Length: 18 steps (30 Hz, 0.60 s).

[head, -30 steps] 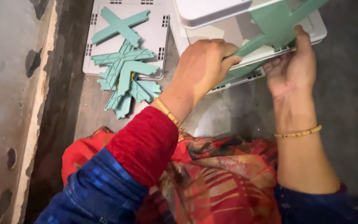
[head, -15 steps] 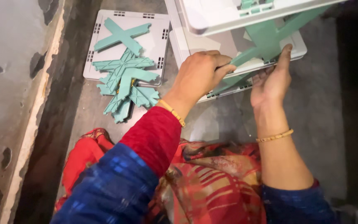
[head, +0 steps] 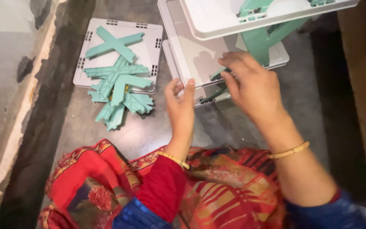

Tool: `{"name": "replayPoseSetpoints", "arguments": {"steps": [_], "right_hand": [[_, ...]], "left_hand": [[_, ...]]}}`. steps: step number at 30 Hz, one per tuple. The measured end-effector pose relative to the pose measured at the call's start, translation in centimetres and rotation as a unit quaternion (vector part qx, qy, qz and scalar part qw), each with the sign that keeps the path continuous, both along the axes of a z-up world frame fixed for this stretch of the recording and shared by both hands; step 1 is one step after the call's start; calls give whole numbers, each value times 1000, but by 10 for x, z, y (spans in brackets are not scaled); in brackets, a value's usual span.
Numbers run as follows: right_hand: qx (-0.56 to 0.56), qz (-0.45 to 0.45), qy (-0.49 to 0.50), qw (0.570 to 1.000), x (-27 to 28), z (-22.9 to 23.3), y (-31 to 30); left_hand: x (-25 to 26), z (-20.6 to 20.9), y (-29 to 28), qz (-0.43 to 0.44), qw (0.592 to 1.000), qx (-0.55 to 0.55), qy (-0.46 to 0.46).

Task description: The person assembles a stackable plastic storage unit by inserting green cross-shaped supports into white square trays. They connect multiple trays together to form a vertical stack.

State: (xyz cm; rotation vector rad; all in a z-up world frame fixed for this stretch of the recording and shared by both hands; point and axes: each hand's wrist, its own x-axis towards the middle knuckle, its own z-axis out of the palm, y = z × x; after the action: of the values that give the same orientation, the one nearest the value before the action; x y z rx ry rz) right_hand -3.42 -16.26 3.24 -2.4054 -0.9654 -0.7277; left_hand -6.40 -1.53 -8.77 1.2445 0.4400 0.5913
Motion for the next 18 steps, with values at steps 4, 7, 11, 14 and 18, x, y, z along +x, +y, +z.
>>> {"name": "replayPoseSetpoints", "arguments": {"steps": [4, 7, 11, 14, 18], "right_hand": [[-250, -4, 14, 968, 14, 24, 3], [-346, 15, 7, 938, 31, 30, 5], [-395, 33, -1, 918, 46, 27, 13], [-406, 47, 5, 913, 51, 24, 14], [-430, 47, -9, 901, 53, 20, 15]], "left_hand": [[14, -5, -10, -169, 959, -215, 69], [24, -1, -3, -222, 918, -323, 64], [31, 5, 4, -253, 894, -356, 103], [32, 5, 4, -248, 908, -323, 101], [35, 7, 2, -230, 901, -346, 124]]}}
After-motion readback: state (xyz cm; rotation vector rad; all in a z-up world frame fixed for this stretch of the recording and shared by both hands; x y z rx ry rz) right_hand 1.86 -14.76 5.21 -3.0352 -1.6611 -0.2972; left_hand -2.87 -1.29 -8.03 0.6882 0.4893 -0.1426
